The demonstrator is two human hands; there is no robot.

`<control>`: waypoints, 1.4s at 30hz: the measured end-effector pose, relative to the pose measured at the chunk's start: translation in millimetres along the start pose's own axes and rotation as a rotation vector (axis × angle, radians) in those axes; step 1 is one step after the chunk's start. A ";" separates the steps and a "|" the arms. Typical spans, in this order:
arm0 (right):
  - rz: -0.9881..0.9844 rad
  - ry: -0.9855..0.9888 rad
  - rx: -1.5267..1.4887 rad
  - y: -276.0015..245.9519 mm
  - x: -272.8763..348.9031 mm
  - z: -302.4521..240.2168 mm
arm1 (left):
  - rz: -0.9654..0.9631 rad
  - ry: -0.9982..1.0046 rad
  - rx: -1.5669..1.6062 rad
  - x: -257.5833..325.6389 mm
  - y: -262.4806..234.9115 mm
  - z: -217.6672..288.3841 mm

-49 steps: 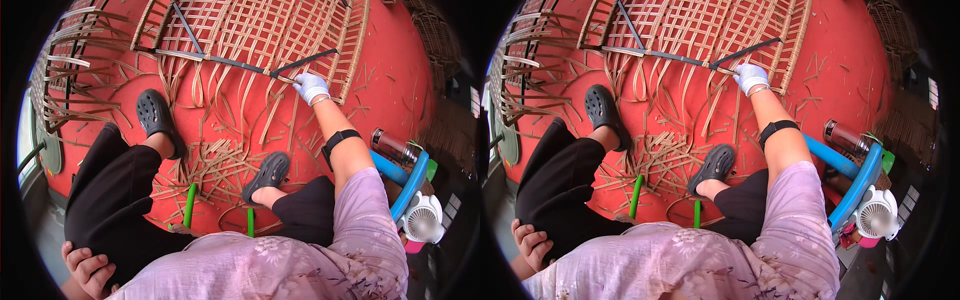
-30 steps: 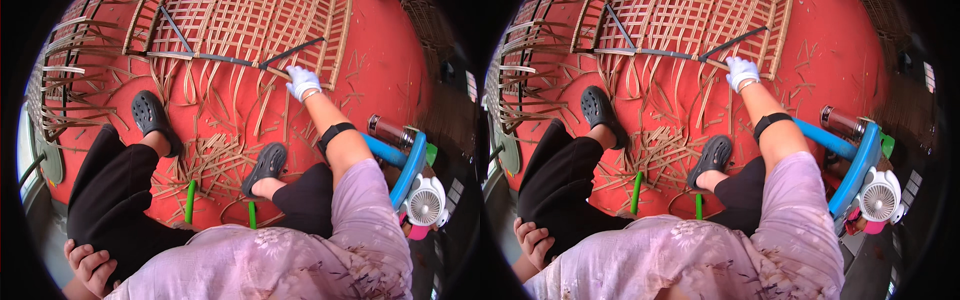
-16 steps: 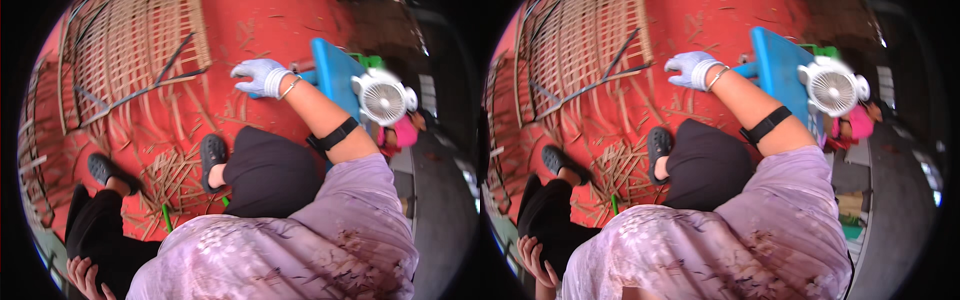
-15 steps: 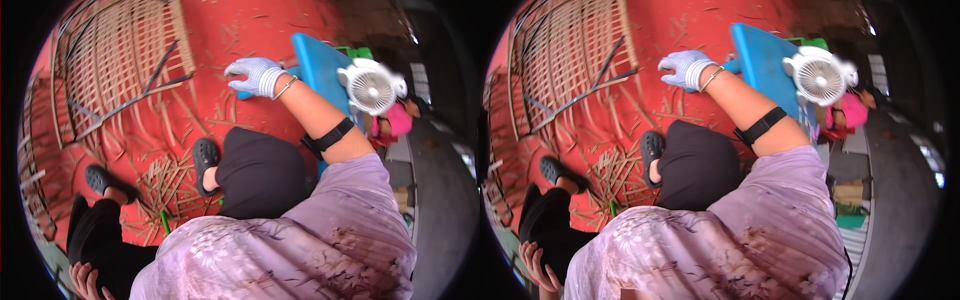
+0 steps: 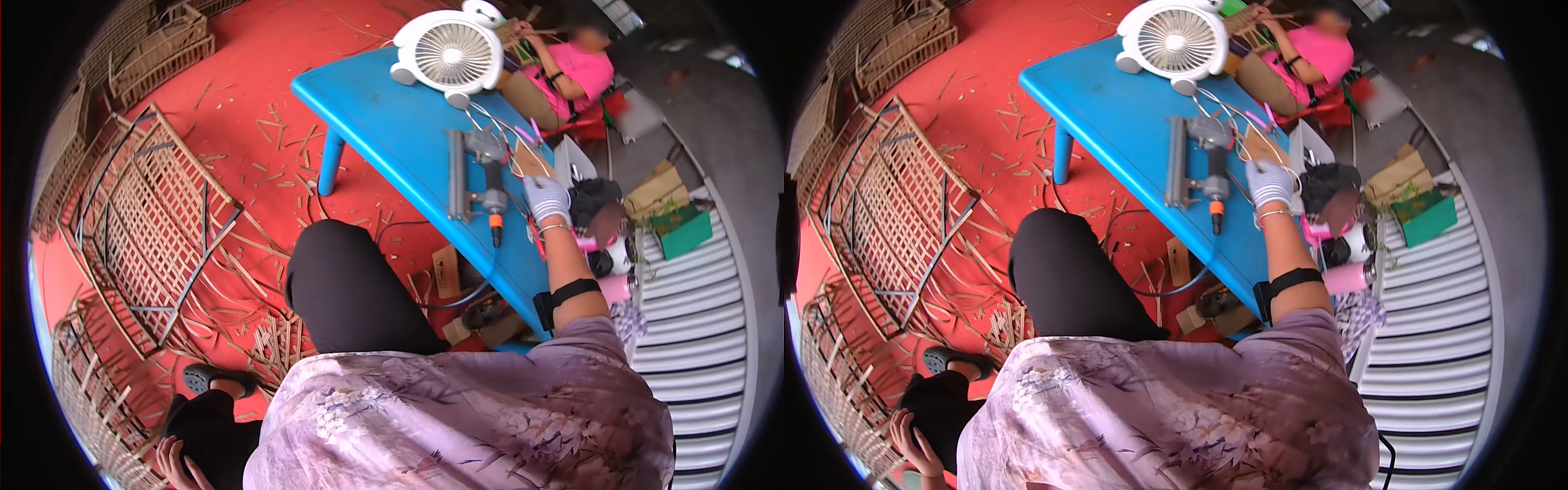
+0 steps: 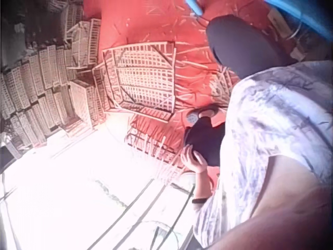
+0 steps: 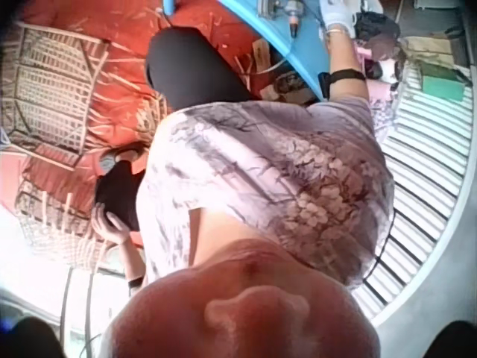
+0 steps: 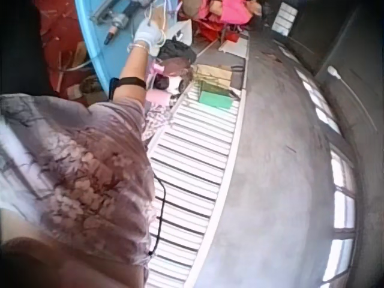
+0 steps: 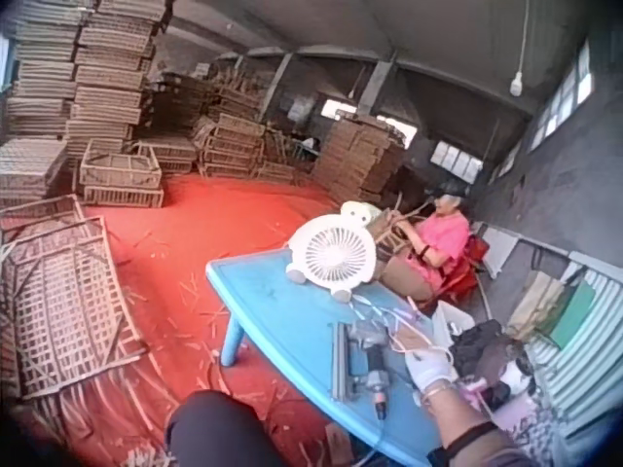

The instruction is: Assembling a wicker or bamboo furniture frame using a pneumatic staple gun and weaving tools.

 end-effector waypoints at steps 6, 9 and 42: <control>-0.378 0.390 -0.172 68.0 -6.5 177.4 | 0.034 0.009 -0.020 5.2 -3.0 14.0; -0.264 0.377 -0.190 100.8 -23.0 224.8 | 0.059 0.011 0.000 3.7 1.9 13.1; 0.111 0.345 -1.875 68.2 -57.5 132.5 | 0.133 -0.008 0.077 5.9 -12.7 1.5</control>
Point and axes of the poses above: each hand's wrist, its own x-axis away from the middle knuckle, its own y-axis out of the palm, z = x × y, the point moved 10 cm from there along -x, towards the middle knuckle, and after that the axes turned 11 degrees about -z, right-handed, at the moved point
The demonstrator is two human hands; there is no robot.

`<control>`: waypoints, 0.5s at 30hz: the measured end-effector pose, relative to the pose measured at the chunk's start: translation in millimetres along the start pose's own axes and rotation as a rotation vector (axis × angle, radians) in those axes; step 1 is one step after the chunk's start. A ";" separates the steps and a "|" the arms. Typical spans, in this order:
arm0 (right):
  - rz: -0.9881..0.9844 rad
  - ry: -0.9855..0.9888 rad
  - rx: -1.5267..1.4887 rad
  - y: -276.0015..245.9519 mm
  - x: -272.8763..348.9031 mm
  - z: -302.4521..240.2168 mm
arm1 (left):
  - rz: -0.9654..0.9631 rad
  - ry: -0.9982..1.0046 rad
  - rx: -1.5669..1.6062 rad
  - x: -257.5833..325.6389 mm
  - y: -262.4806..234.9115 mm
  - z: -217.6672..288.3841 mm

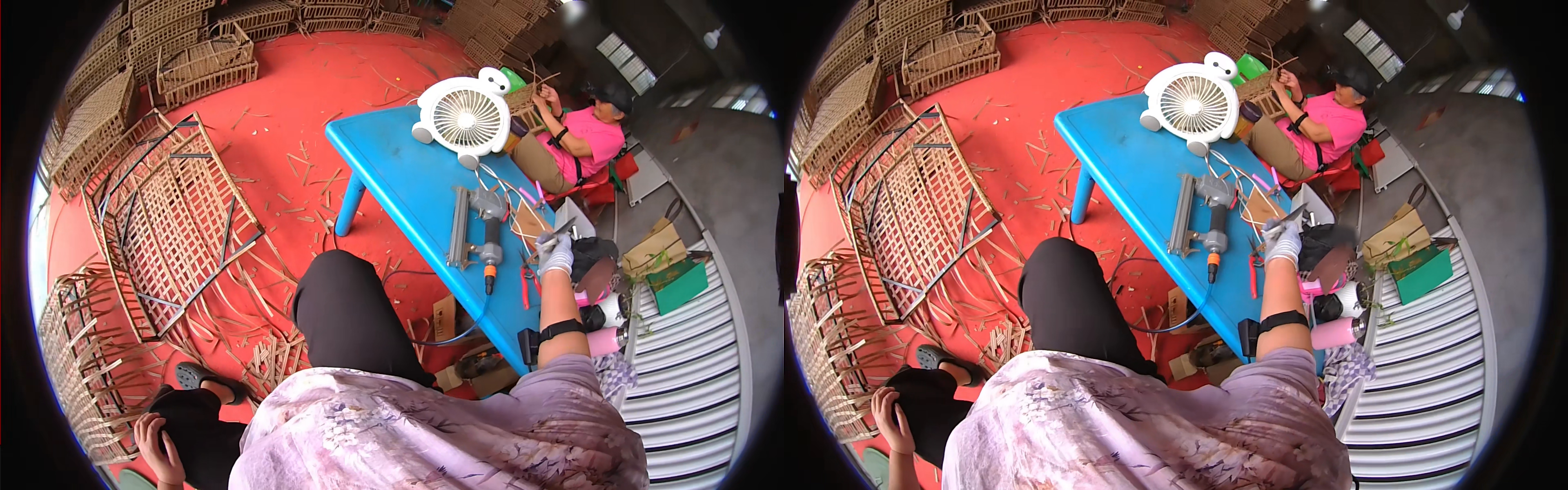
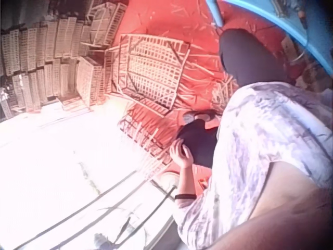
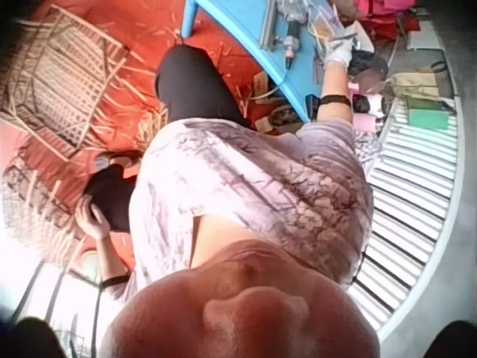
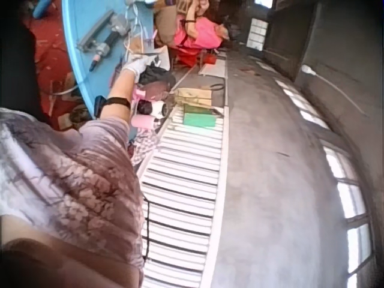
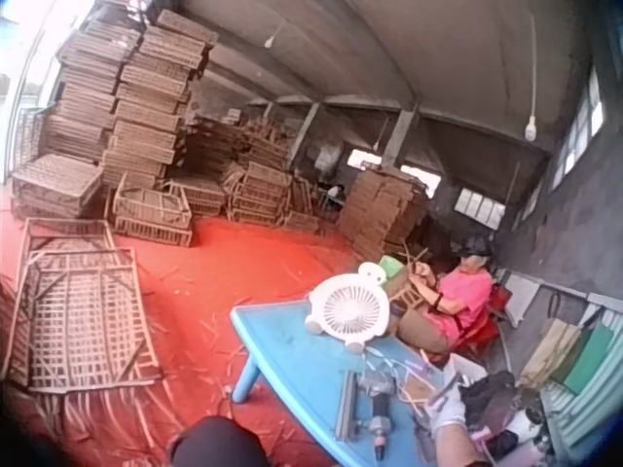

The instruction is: Assembling a wicker or bamboo furniture frame using a pneumatic staple gun and weaving tools.

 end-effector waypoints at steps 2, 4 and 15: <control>-0.004 0.050 -0.169 12.6 -26.9 6.7 | -0.080 -0.051 0.019 0.6 -2.0 -10.8; -0.151 0.056 0.093 93.2 4.7 13.4 | -0.169 0.000 -0.066 8.3 4.4 -23.7; -1.477 -0.294 1.022 500.8 317.6 177.0 | -0.622 -0.115 0.190 -191.3 136.1 -66.2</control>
Point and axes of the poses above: each hand's wrist, its own x-axis away from the middle knuckle, its own y-axis out of the palm, z = x × y, the point moved 10 cm from there along -x, towards the middle knuckle, and after that the axes turned 11 degrees about -z, right-handed, at the moved point
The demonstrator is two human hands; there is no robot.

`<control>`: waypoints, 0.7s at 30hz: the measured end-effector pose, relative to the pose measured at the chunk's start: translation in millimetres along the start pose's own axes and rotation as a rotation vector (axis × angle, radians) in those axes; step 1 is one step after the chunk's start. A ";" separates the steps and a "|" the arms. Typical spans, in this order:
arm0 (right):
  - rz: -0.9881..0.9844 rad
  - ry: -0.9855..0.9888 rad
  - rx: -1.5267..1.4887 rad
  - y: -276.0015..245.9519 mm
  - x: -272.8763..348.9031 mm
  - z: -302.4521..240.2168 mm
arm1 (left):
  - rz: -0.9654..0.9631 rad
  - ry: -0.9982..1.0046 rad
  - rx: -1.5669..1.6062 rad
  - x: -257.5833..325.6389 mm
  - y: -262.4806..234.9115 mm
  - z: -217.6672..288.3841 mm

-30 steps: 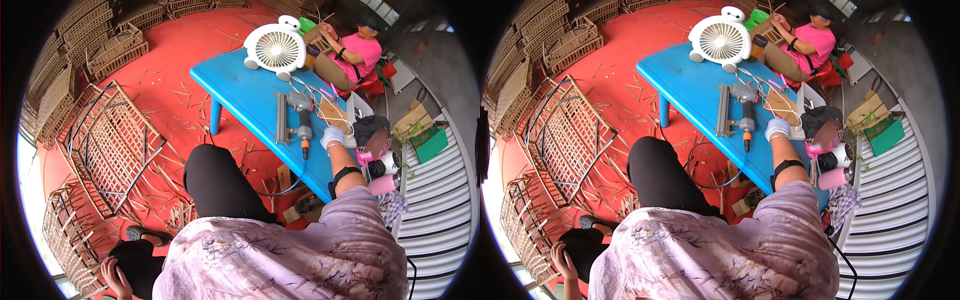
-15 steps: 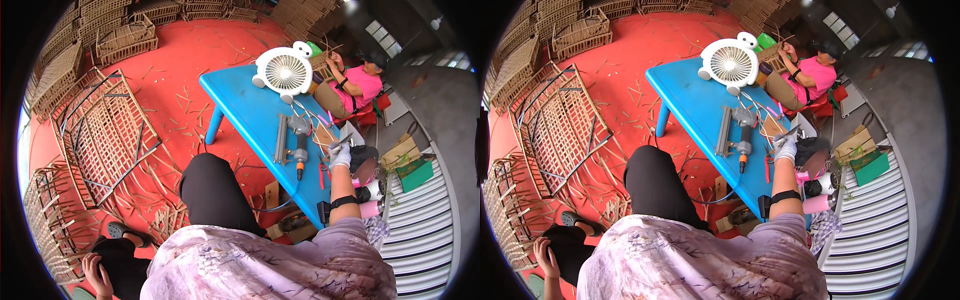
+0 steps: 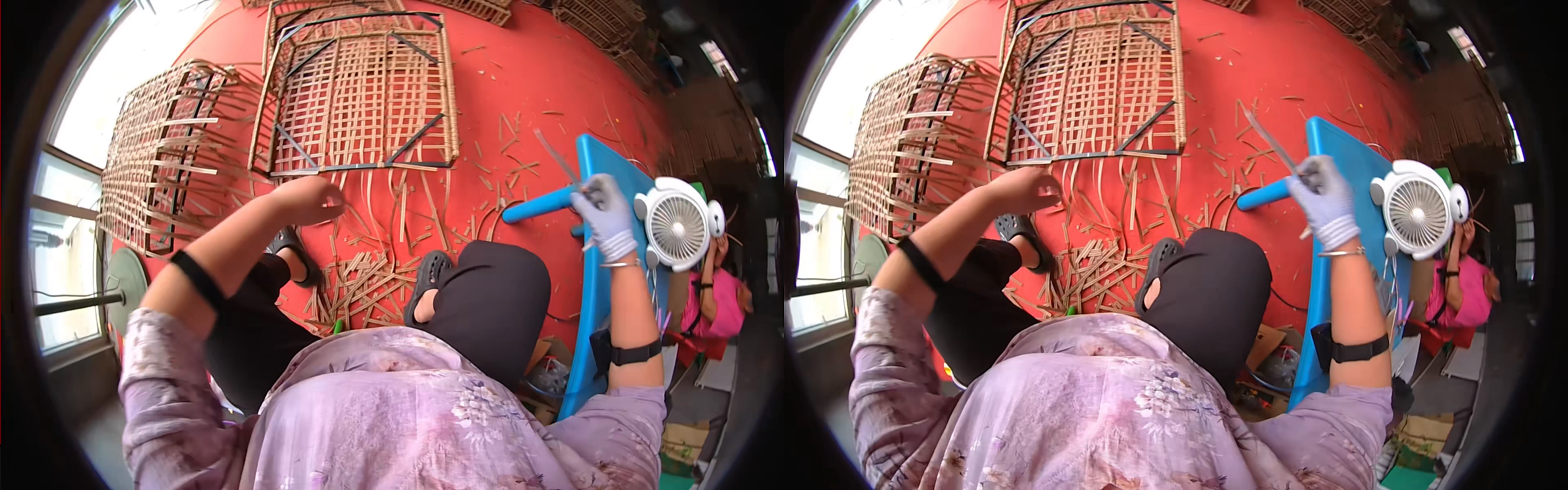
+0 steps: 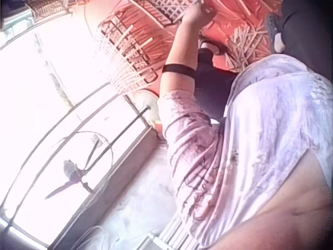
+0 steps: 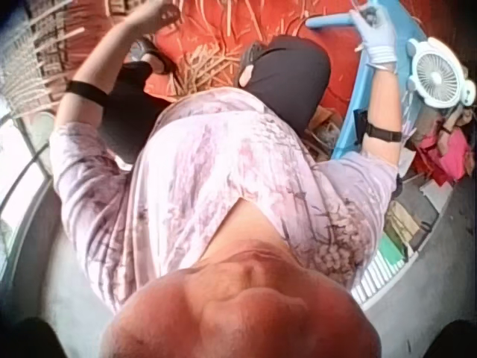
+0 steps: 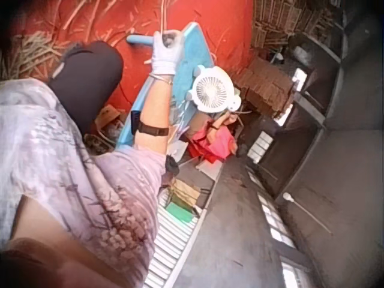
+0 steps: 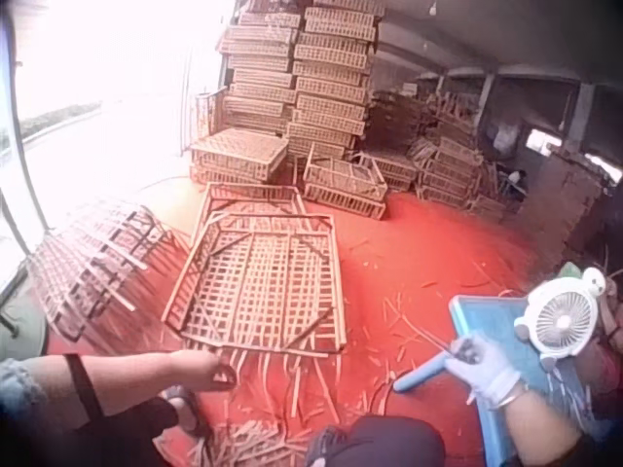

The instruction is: Assembling a wicker or bamboo furniture frame using a pneumatic staple gun and weaving tools.

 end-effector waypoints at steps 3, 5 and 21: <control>-0.184 -0.024 0.232 72.7 -59.4 15.4 | 0.069 -0.126 0.255 -65.2 23.0 -39.9; -0.296 0.075 0.281 108.6 -89.2 39.1 | 0.092 -0.174 0.367 -104.2 50.6 -62.9; -0.790 -0.002 0.788 344.5 -232.7 157.2 | 0.392 -0.417 2.165 -318.5 188.4 -154.2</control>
Point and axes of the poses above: each hand's wrist, its own x-axis away from the middle knuckle, its own y-axis out of the palm, z = x × y, the point moved 10 cm from there along -x, towards the middle knuckle, and after that the axes turned 11 degrees about -z, right-handed, at the moved point
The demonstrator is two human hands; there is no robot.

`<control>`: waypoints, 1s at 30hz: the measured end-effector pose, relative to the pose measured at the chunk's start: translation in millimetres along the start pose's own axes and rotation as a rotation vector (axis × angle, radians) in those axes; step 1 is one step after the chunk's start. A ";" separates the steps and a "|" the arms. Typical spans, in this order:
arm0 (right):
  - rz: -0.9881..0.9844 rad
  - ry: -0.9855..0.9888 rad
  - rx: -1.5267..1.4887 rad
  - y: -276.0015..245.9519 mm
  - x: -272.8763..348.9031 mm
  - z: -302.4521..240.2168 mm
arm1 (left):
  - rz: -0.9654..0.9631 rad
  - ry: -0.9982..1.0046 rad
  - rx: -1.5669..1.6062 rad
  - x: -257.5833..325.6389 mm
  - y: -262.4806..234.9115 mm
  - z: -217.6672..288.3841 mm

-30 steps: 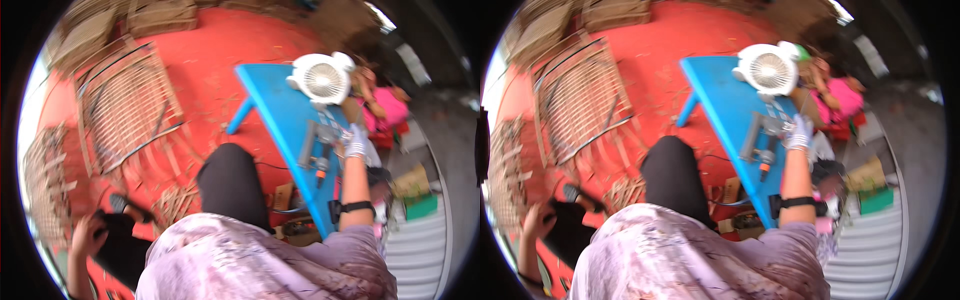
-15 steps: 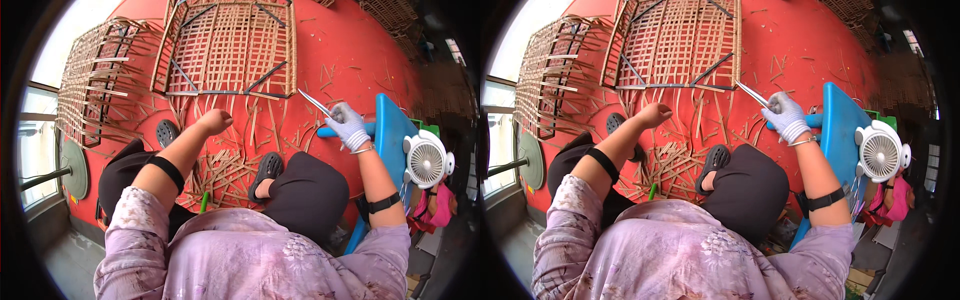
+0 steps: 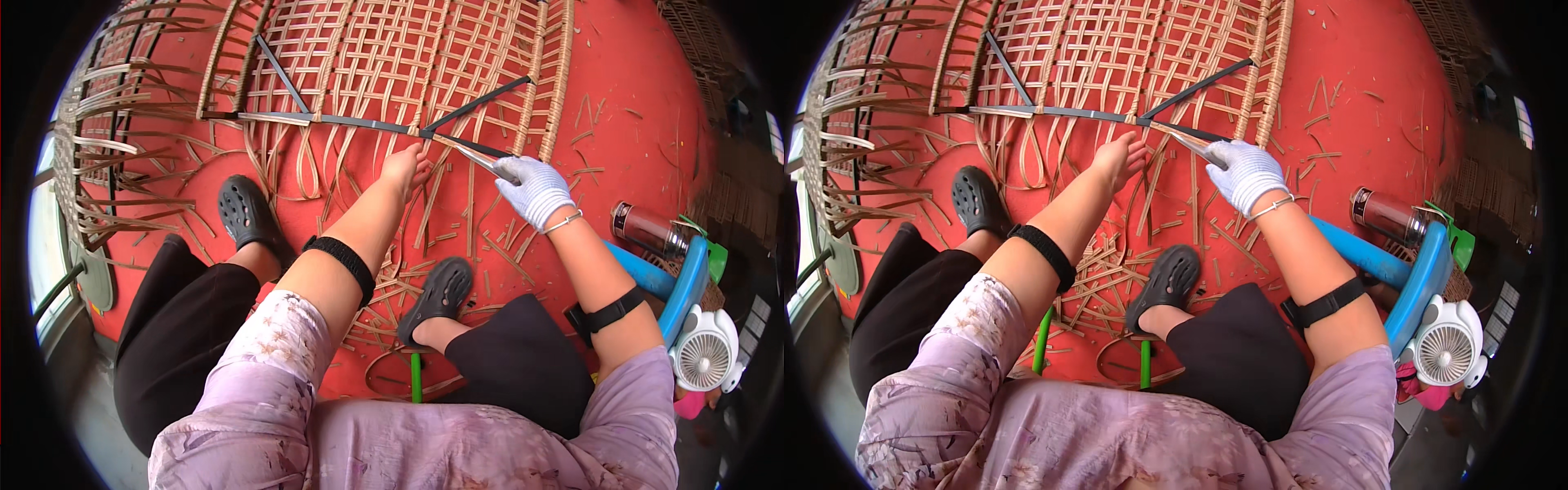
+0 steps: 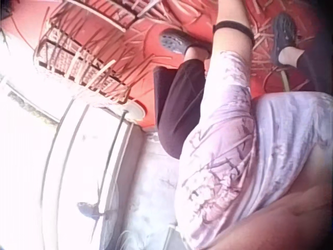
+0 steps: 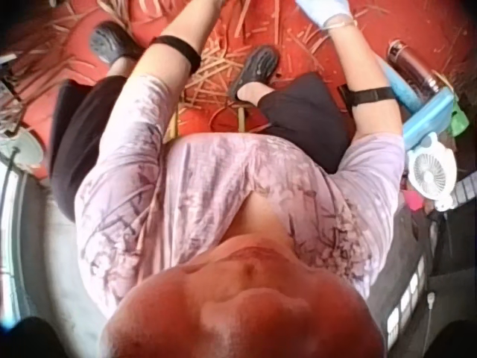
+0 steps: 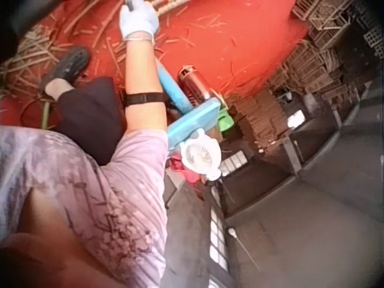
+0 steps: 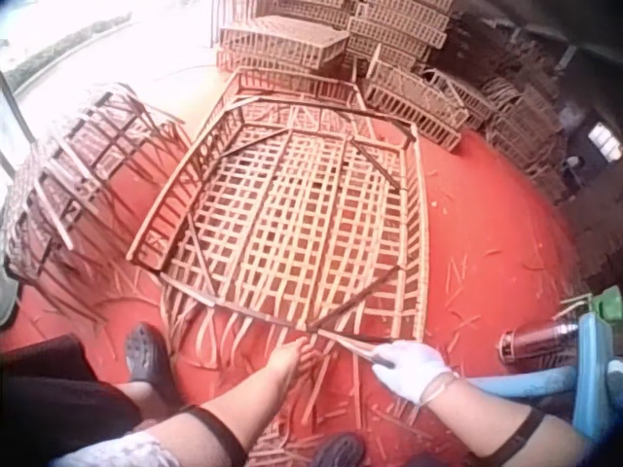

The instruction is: Assembling a wicker or bamboo furniture frame using a pneumatic staple gun and weaving tools.

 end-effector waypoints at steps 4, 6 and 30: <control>-0.051 0.003 0.041 8.9 -30.8 -3.2 | -0.029 0.048 0.171 -30.9 11.1 1.2; -0.063 -0.032 0.094 11.1 -38.4 -8.1 | 0.010 0.071 0.173 -43.9 1.9 0.6; 0.002 0.018 0.095 10.5 -26.3 -20.0 | -0.214 0.189 0.113 -55.7 -4.2 12.5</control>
Point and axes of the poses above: each hand's wrist, its own x-axis away from the middle knuckle, its own y-axis out of the palm, z = x × y, the point moved 10 cm from there along -x, towards the middle knuckle, and after that the axes turned 11 degrees about -z, right-handed, at the moved point
